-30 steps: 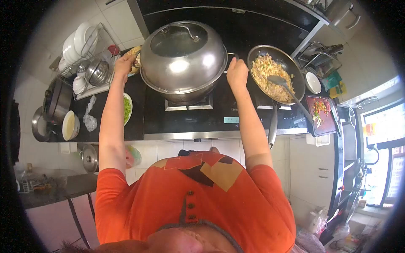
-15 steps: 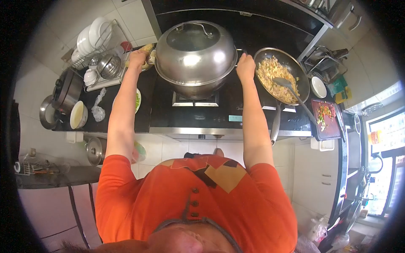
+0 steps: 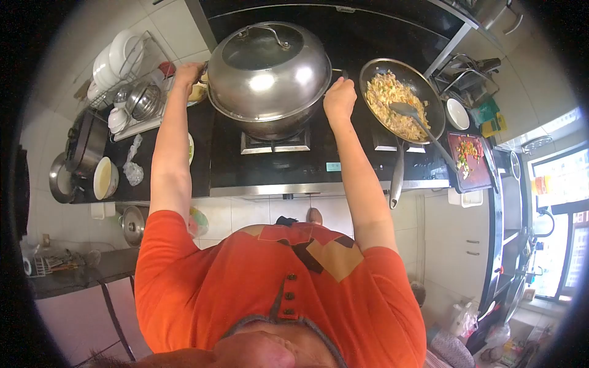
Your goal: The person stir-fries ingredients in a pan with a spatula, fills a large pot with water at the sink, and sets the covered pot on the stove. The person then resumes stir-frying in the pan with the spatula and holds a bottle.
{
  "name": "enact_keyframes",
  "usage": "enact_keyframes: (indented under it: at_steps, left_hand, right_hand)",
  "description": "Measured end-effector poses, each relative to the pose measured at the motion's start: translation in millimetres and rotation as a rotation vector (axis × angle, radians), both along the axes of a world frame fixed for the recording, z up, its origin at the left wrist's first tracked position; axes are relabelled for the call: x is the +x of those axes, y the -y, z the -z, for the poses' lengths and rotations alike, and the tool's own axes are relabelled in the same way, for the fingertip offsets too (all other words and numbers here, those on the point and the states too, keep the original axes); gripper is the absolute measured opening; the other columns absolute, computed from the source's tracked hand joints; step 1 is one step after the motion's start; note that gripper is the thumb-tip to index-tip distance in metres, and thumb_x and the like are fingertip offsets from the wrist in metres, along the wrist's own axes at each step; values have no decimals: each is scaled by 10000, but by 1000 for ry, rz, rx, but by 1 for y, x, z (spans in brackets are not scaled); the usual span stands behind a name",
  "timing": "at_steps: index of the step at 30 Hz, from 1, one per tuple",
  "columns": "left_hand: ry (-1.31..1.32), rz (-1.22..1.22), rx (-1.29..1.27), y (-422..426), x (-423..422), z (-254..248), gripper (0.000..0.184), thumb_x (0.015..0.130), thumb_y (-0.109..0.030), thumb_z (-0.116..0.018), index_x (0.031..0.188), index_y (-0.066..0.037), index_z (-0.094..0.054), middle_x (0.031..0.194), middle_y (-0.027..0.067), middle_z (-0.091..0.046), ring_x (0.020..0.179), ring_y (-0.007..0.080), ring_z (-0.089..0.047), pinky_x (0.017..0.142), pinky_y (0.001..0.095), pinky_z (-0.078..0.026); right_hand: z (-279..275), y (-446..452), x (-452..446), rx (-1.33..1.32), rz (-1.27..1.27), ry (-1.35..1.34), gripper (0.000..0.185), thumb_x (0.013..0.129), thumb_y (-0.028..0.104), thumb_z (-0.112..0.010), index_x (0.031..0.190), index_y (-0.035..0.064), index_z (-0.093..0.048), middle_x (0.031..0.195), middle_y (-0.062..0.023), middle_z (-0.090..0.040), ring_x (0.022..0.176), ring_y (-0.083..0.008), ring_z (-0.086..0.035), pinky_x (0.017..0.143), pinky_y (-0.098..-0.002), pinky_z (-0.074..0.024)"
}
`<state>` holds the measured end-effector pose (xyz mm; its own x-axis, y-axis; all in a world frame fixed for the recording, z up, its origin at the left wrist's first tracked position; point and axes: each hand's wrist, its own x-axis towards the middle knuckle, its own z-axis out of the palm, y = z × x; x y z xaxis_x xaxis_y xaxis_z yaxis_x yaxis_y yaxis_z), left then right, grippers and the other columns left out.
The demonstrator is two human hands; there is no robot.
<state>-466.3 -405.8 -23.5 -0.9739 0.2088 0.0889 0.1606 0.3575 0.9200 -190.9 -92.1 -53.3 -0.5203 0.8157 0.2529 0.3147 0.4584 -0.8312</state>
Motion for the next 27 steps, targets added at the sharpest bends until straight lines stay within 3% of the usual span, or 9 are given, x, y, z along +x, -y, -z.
enact_keyframes:
  at_steps: [4, 7, 9, 13, 15, 18, 21, 24, 27]
  left_hand:
    - [-214, 25, -241, 33, -55, 47, 178, 825, -187, -646, 722, -46, -680, 624, 15, -589, 504, 103, -474, 449, 275, -333]
    - [-126, -149, -251, 8, 10, -1, 234, 825, -245, -652, 789, -18, -698, 663, 45, -634, 525, 135, -536, 469, 297, -391]
    - [-249, -196, -411, 12, 7, 2, 313, 823, -301, -591, 973, -55, -712, 848, 145, -697, 811, 249, -669, 749, 352, -489]
    - [-555, -282, -236, 24, 74, -23, 475, 850, -355, -606, 1167, -2, -603, 983, 155, -671, 877, 249, -644, 785, 347, -480]
    - [-691, -261, -127, 40, 114, -27, 470, 858, -290, -631, 1240, -26, -555, 1001, 114, -652, 848, 219, -623, 771, 334, -482]
    - [-513, -132, 128, 46, 182, -34, 385, 896, -183, -610, 1235, -11, -550, 988, 67, -635, 776, 117, -579, 691, 257, -478]
    - [-258, 84, 270, 45, 257, -22, 372, 940, -157, -557, 1273, -1, -500, 965, 53, -639, 659, 65, -547, 599, 201, -457]
    - [86, 308, 239, 41, 316, 12, 373, 921, -191, -585, 1253, -30, -523, 890, 50, -656, 608, 55, -539, 507, 179, -402]
    - [454, 487, 82, 32, 356, 40, 309, 942, -222, -547, 1196, -46, -570, 886, 41, -670, 613, 52, -558, 520, 184, -418]
  right_hand:
    - [-8, 4, 3, 96, 16, -33, 328, 950, 231, -450, 856, -72, -534, 826, -334, -602, 833, -488, -598, 728, -528, -478]
    - [-5, 0, 4, 102, -9, -42, 322, 951, 238, -445, 873, -64, -526, 874, -343, -604, 874, -485, -600, 775, -516, -483]
    - [0, -7, 4, -72, -88, -22, 307, 949, 245, -447, 947, -57, -498, 903, -343, -608, 883, -486, -601, 788, -514, -481]
    - [-48, 53, 88, 212, -114, 182, 529, 907, 226, -513, 1308, -50, -305, 835, -317, -623, 802, -467, -619, 734, -524, -484]
    - [-52, 67, 131, 241, -301, 168, 447, 882, 207, -544, 1267, 9, -431, 818, -269, -636, 777, -436, -624, 709, -513, -490]
    - [-75, 59, 202, 248, -428, -19, 162, 843, 168, -619, 904, 26, -671, 869, -178, -668, 809, -340, -653, 708, -392, -520]
    - [-87, -4, 257, 352, -186, 149, 179, 848, 192, -625, 937, 44, -673, 810, -197, -661, 715, -356, -655, 632, -394, -521]
    - [-92, -76, 299, 568, 83, 535, 202, 866, 232, -572, 967, 80, -659, 818, -184, -661, 799, -376, -641, 721, -476, -498]
    - [-88, -136, 318, 604, 63, 645, 258, 827, 239, -637, 1033, 84, -630, 982, -178, -646, 919, -363, -623, 780, -462, -494]
